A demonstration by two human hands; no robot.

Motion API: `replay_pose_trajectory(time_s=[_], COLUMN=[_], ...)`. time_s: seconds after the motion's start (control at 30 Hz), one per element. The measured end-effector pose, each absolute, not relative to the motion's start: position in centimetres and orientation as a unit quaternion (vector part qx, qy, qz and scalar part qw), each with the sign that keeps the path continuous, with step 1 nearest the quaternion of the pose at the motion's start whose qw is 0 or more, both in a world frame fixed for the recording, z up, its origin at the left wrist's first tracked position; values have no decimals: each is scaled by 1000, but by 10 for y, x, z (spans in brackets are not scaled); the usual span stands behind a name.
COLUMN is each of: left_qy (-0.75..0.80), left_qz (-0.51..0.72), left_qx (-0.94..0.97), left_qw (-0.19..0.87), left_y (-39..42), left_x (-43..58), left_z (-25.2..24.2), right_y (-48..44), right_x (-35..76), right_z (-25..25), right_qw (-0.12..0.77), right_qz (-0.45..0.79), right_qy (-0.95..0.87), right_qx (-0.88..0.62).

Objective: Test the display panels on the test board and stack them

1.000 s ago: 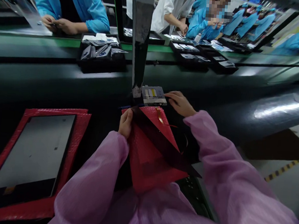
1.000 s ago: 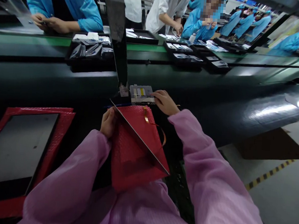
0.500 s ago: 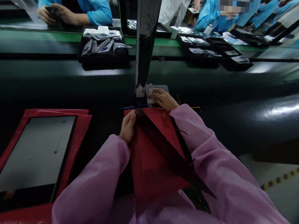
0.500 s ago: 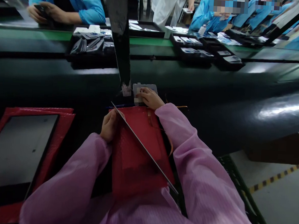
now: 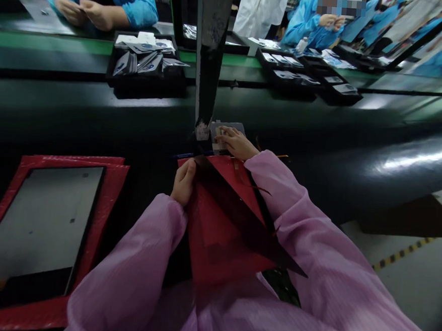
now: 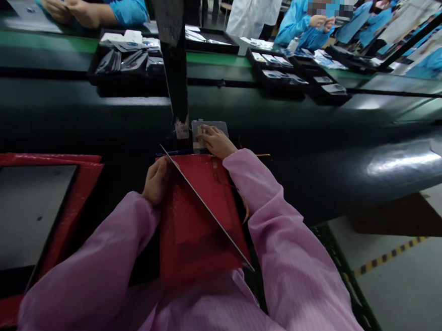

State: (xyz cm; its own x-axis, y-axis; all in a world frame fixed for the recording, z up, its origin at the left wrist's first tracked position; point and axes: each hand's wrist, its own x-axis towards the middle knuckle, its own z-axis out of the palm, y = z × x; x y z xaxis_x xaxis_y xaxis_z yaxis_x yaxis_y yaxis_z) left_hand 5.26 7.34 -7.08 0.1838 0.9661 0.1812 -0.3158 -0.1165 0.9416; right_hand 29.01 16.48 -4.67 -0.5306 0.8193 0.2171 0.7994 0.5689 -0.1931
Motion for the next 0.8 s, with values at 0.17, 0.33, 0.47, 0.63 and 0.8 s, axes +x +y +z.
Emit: replay_pose_trajectory(time_s=[0.17, 0.33, 0.47, 0.63, 0.8], left_qy=[318, 315, 311, 308, 309], left_qz=[551, 551, 560, 559, 551], left_qx=[498, 492, 484, 486, 489], left_qw=[590, 596, 597, 597, 602], left_y=[76, 77, 76, 76, 76], left_x=[53, 53, 53, 54, 54], left_z=[-73, -67, -62, -58, -59], right_y=[167, 172, 174, 173, 172], right_x=[292, 297, 299, 300, 300], right_z=[-48, -55, -59, -58, -59], right_qw=[155, 178, 190, 194, 199], right_qz=[40, 44, 48, 55, 61], right_qy=[-876, -878, -876, -876, -871], right_qx=[-455, -443, -440, -437, -444])
